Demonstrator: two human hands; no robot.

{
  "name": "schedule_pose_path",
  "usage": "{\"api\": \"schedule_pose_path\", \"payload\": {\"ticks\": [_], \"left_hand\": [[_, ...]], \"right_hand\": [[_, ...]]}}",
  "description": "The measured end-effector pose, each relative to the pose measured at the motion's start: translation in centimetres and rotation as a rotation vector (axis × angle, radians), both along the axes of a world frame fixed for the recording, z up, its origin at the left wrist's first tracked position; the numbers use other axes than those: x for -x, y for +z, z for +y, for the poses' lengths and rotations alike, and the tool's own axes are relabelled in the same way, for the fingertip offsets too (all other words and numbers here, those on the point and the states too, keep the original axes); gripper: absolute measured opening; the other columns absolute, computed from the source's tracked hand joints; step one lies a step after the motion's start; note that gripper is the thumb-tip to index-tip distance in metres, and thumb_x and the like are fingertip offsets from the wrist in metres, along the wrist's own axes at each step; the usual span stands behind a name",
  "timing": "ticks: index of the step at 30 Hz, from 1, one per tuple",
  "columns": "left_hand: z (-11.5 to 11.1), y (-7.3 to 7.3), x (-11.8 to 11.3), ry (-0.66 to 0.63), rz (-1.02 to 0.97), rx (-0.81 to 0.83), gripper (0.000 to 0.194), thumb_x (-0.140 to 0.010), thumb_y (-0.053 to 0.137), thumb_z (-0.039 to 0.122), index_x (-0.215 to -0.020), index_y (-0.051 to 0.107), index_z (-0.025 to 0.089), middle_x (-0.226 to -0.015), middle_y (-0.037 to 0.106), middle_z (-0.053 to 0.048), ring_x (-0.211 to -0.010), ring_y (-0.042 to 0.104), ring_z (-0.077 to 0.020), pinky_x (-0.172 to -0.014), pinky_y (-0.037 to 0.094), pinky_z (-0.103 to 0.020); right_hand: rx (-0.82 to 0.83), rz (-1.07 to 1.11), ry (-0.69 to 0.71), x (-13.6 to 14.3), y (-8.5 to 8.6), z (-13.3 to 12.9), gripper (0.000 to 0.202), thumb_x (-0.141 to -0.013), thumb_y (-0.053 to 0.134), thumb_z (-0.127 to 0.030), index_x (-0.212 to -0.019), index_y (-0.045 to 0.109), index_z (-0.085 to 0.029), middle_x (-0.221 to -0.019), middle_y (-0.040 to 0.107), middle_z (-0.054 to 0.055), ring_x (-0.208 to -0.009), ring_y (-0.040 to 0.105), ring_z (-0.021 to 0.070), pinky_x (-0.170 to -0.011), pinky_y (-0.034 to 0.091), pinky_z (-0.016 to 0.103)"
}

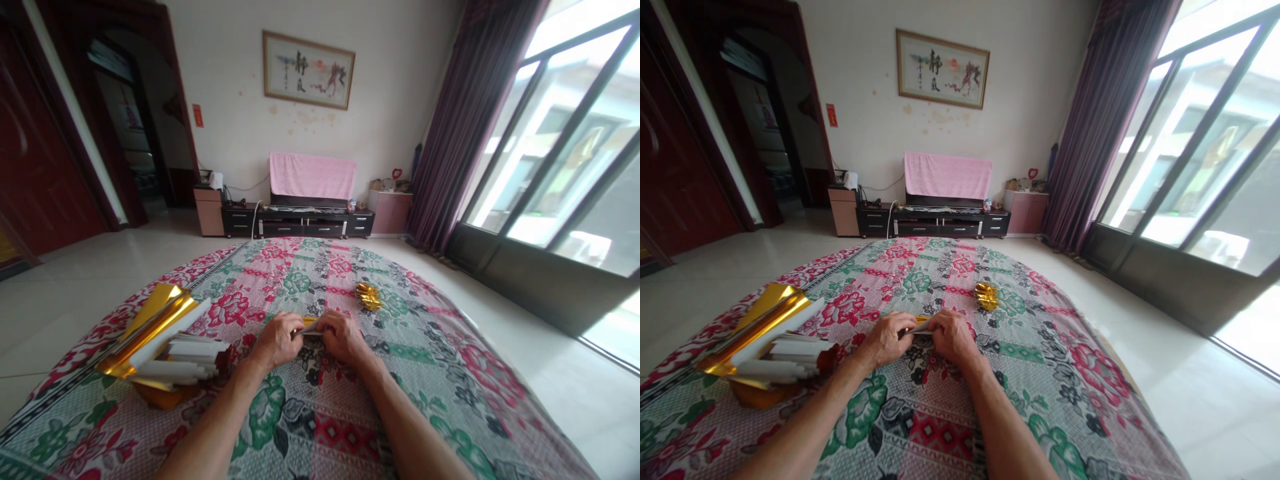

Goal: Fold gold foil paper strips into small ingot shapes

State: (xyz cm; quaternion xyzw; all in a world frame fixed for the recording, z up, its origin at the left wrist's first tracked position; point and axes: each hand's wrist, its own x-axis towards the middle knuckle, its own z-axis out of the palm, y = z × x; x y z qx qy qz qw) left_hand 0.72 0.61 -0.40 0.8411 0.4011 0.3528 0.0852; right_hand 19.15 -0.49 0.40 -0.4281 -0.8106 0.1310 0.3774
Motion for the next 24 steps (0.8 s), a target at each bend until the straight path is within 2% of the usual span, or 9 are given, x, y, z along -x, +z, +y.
{"api": "schedule_pose_path", "payload": {"ticks": [2,5,10,14,18,21,24], "left_hand": [[0.03,-0.08,0.07,0.010,0.031,0.000,0.024,-0.063,0.052,0.006,-0.074,0.069,0.017,-0.087,0.068,-0.006,-0.084,0.058,-0.0201,-0.080,0.046,-0.032],[0.03,-0.04,0.17,0.003,0.026,0.017,0.030,-0.060,0.049,0.004,-0.075,0.070,0.017,-0.089,0.068,-0.005,-0.084,0.058,-0.0196,-0.081,0.045,-0.032],[0.06,0.04,0.07,0.002,-0.004,0.029,0.022,-0.068,0.051,0.011,-0.074,0.071,0.019,-0.088,0.068,-0.005,-0.081,0.059,-0.0174,-0.081,0.043,-0.031],[0.33,-0.25,0.08,-0.001,-0.011,0.020,0.019,-0.073,0.052,0.014,-0.072,0.070,0.020,-0.085,0.068,-0.004,-0.080,0.058,-0.0162,-0.080,0.043,-0.030],[0.57,-0.50,0.21,-0.016,-0.030,0.027,0.017,-0.074,0.053,0.016,-0.074,0.070,0.020,-0.084,0.068,-0.004,-0.080,0.059,-0.0159,-0.079,0.043,-0.029],[0.57,-0.48,0.22,-0.013,-0.043,0.039,0.016,-0.075,0.054,0.016,-0.072,0.069,0.020,-0.084,0.069,-0.004,-0.080,0.059,-0.0160,-0.079,0.044,-0.029],[0.43,-0.35,0.20,-0.007,-0.054,0.049,0.015,-0.074,0.055,0.017,-0.070,0.069,0.020,-0.084,0.069,-0.004,-0.080,0.059,-0.0162,-0.079,0.044,-0.030]], "right_hand": [[0.015,0.012,0.024,-0.05,0.22,-0.11,0.028,-0.063,0.040,-0.003,-0.068,0.062,-0.019,-0.075,0.063,0.002,-0.072,0.055,0.0140,-0.070,0.040,0.023],[0.012,0.033,-0.013,-0.06,0.17,-0.10,0.024,-0.069,0.042,-0.007,-0.068,0.063,-0.019,-0.074,0.063,0.002,-0.069,0.055,0.0134,-0.067,0.040,0.023],[0.018,0.072,-0.101,0.00,-0.51,0.14,0.017,-0.071,0.049,-0.013,-0.080,0.061,-0.019,-0.067,0.061,-0.001,-0.058,0.051,0.0115,-0.056,0.036,0.022],[0.030,0.119,-0.074,0.07,-0.61,0.17,0.030,-0.068,0.050,-0.011,-0.095,0.058,-0.021,-0.073,0.063,-0.002,-0.058,0.052,0.0113,-0.058,0.038,0.022],[-0.028,0.046,-0.047,0.12,-0.33,0.00,0.022,-0.066,0.051,-0.008,-0.080,0.061,-0.020,-0.073,0.061,0.000,-0.064,0.051,0.0127,-0.062,0.038,0.023],[-0.052,0.027,-0.001,0.15,-0.26,-0.07,0.015,-0.070,0.052,-0.011,-0.072,0.063,-0.020,-0.071,0.060,0.001,-0.066,0.051,0.0129,-0.063,0.038,0.024],[-0.061,0.039,0.031,0.20,-0.31,-0.03,0.016,-0.074,0.050,-0.012,-0.069,0.063,-0.019,-0.072,0.061,0.002,-0.067,0.052,0.0131,-0.064,0.038,0.024]]}}
